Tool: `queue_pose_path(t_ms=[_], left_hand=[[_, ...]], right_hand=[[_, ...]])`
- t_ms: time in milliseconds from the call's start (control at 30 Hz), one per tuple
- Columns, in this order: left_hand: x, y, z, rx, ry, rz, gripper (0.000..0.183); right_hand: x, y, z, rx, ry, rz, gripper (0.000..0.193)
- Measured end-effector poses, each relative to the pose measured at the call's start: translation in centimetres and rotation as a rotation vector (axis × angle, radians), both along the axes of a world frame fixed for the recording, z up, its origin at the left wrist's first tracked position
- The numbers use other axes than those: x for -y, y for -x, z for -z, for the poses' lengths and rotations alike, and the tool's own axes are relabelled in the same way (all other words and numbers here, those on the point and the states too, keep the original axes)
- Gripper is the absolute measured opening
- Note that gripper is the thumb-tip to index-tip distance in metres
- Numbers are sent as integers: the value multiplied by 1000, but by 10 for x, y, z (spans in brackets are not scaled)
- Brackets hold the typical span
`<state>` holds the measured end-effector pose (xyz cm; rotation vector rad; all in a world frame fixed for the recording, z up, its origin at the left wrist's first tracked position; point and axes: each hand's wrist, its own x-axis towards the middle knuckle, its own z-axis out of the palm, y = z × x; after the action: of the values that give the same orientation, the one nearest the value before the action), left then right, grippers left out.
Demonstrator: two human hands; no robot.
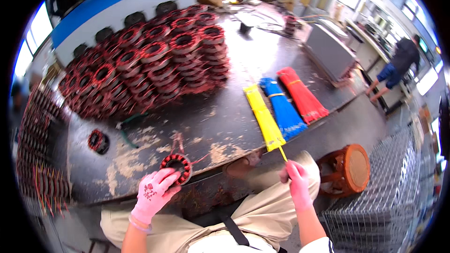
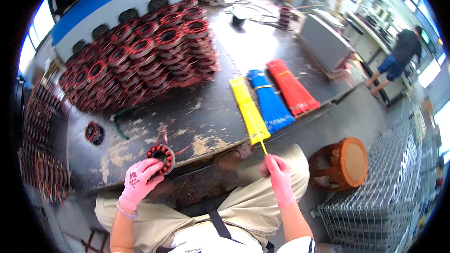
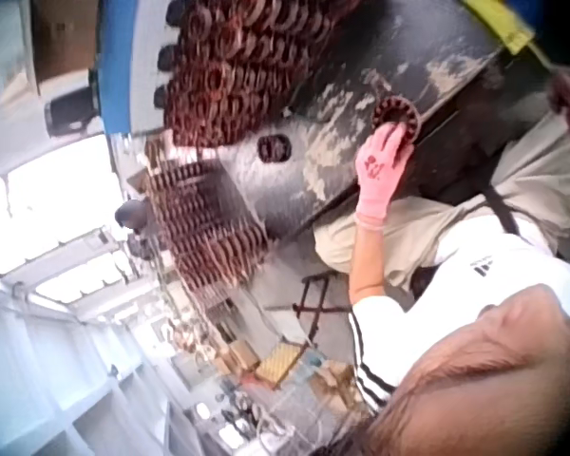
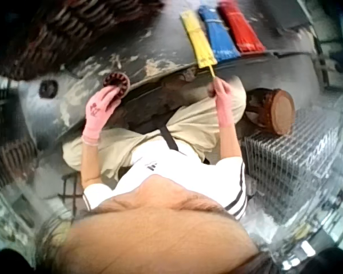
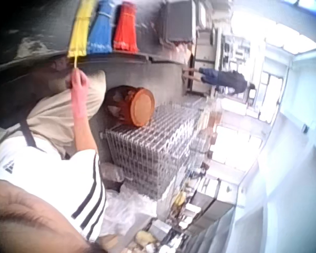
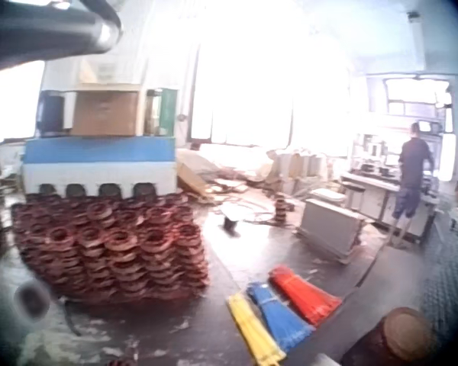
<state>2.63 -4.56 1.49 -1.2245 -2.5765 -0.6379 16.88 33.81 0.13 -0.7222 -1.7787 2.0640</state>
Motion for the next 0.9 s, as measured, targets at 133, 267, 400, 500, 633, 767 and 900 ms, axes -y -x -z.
queue_pose_path(t_ms=[133,267,400,500,633,767,900], left_hand=[[-22,-14,-25,-343,-269,-25,49],[-47,-25,-73,-620,-140,263,22],[-28,-19,-54,-459,-287,66,36],[-36,-5,-40,57,-373,-181,20],[-45,28,10,183,-375,-170,14],[-33,23,9,144,-238,-150,18],[-27,25,8,180,-259,-104,26]], right_hand=[[60,-8,-53,-177,-277,-359,22],[126,47,-72,-617,-603,-841,39],[115,80,-52,-469,-648,-791,12],[112,116,-26,-393,-1310,-507,33],[119,127,3,-218,-1581,-721,16],[136,98,15,-190,-1509,-698,8],[144,91,26,-237,-1227,-654,11]])
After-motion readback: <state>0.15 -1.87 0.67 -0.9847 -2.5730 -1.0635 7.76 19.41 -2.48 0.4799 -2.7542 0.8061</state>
